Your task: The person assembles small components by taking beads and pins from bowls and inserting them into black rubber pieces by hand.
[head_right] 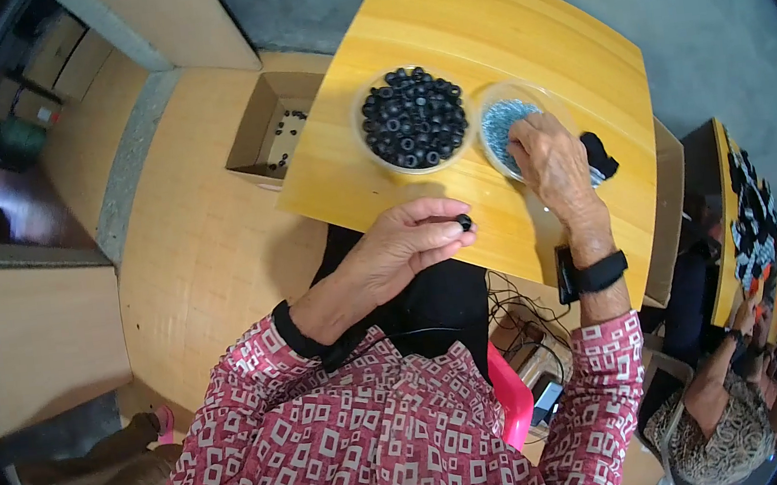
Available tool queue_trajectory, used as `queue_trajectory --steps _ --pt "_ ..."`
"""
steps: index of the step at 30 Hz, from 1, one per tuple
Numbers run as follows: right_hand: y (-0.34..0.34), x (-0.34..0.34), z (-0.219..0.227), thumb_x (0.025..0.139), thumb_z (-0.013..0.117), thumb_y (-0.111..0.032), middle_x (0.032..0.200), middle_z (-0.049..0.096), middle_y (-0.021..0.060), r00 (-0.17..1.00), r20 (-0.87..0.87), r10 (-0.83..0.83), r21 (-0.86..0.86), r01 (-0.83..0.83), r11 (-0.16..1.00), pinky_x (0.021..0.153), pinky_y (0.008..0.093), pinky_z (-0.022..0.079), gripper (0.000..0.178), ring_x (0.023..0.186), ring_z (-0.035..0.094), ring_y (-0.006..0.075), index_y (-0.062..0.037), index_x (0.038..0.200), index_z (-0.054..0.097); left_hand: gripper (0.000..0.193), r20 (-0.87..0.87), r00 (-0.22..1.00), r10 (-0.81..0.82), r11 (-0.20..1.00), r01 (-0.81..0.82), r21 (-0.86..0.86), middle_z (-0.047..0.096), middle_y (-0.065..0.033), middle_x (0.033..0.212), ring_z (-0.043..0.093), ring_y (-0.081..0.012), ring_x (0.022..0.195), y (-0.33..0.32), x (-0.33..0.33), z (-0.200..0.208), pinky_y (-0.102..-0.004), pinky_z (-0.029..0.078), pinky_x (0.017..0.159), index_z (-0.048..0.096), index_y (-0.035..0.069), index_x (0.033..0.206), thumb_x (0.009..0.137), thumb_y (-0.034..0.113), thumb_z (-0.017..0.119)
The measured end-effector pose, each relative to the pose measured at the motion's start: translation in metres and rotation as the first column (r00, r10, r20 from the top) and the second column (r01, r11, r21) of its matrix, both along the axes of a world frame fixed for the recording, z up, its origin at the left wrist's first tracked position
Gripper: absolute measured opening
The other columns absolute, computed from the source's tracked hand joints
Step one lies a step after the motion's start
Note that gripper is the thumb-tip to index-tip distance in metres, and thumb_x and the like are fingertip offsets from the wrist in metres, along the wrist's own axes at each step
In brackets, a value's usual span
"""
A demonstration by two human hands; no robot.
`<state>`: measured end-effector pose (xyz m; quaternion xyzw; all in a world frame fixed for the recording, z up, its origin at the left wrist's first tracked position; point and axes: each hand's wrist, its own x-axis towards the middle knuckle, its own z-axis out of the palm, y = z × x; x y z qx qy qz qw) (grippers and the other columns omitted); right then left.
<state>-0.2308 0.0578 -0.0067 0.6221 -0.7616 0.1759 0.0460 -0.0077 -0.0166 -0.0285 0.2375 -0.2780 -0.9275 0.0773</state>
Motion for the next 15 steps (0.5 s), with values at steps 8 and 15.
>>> queue_trajectory --steps 8,15 --pt "-0.017 -0.003 0.003 0.071 0.067 -0.006 0.081 0.06 0.0122 0.995 0.098 0.01 0.175 -0.027 0.984 0.069 0.0414 0.049 0.012 0.082 0.06 0.0323 -0.0033 0.079 0.059 0.029 -0.029 0.999 -0.041 0.999 0.04 -0.024 0.062 -0.0092 0.106 0.064 -0.0181 0.1 -0.006 0.003 0.003 -0.0259 0.052 0.088 0.056 0.0 0.115 0.088 0.007 0.063" --pt "-0.004 -0.016 -0.003 0.081 0.064 -0.002 0.073 0.059 0.0064 0.844 0.517 -0.143 0.063 0.129 0.99 0.06 0.0304 0.046 0.009 0.064 0.055 0.0187 -0.001 0.09 0.063 0.026 -0.052 0.998 -0.03 0.999 0.032 0.04 0.062 -0.0091 0.106 0.064 -0.0178 0.098 -0.006 -0.001 0.007 -0.0264 0.051 0.087 0.057 0.0 0.114 0.09 0.01 0.062"
